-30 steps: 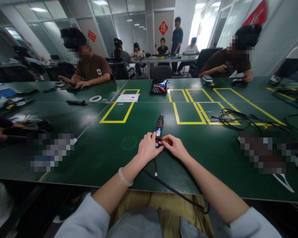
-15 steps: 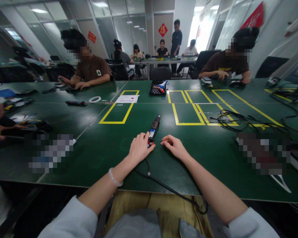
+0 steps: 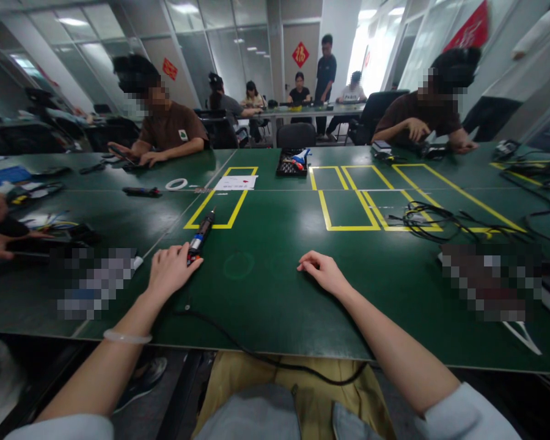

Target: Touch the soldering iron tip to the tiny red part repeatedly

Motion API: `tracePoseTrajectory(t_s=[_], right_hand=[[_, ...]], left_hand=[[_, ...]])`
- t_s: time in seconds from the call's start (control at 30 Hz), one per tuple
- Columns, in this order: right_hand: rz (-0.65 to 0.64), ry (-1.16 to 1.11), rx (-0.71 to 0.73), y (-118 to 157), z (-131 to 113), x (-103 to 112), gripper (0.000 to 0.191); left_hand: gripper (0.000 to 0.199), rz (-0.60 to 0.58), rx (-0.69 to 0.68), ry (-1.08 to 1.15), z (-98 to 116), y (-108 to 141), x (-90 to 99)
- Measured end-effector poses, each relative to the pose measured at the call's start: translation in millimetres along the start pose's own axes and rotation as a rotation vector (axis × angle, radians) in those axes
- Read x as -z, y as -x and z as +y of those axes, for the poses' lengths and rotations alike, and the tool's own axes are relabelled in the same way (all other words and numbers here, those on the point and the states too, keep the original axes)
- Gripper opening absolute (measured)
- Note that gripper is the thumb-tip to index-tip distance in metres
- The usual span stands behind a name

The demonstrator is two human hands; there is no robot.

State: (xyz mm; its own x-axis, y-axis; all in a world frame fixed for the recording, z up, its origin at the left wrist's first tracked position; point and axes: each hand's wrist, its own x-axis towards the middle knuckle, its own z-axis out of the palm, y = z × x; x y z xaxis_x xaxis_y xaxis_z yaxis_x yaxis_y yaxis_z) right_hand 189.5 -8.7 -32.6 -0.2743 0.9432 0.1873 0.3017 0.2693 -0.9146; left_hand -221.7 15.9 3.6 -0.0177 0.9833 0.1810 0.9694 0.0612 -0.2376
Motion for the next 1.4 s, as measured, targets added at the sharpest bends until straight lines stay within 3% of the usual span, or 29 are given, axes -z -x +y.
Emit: tracePoseTrajectory(t_s=[0.13, 0.23, 0.53, 0.67, 0.77, 0.93, 1.1, 1.23, 1.4], right_hand=[[-0.014, 0.013, 0.003, -0.1, -0.1, -0.5, 0.014], [-0.016, 0.024, 0.008, -0.5, 0.0, -0.4, 0.014], [-0.016, 0.038, 0.007, -0.8, -2.1, -0.9, 0.014], [-0.027, -0.005, -0.001, -1.9, -2.3, -2.8, 0.015], [-0.029, -0.024, -0.012, -2.7, -3.2, -3.5, 0.015], [-0.035, 0.011, -0.007, -2.7, -4.1, -3.8, 0.016], [-0.082, -0.039, 0.034, -2.0, -3.5, -6.6, 0.022], [-0.144, -0.044, 0.080, -1.3, -4.3, -9.2, 0.026], [-0.137, -0.071, 0.065, -1.0, -4.3, -12.3, 0.020]], left_hand=[[0.067, -0.039, 0.067, -0.055, -39.2, -4.6, -7.3], [0.067, -0.074, 0.107, -0.087, -52.5, -6.8, -6.9], [0.039, 0.049, 0.145, -0.180, -26.5, 6.5, 13.4], [0.046, 0.052, 0.207, -0.082, -15.6, 1.7, 26.1], [0.045, -0.011, 0.185, 0.278, 9.8, -7.4, 36.5], [0.045, -0.220, -0.183, 1.075, 98.3, -13.1, 51.3], [0.047, -0.551, -0.381, 1.419, 179.5, -3.9, 52.2], [0.052, -0.656, -0.512, 1.505, 202.9, 5.5, 44.8], [0.052, -0.647, -0.514, 1.549, 203.9, 10.5, 40.2]])
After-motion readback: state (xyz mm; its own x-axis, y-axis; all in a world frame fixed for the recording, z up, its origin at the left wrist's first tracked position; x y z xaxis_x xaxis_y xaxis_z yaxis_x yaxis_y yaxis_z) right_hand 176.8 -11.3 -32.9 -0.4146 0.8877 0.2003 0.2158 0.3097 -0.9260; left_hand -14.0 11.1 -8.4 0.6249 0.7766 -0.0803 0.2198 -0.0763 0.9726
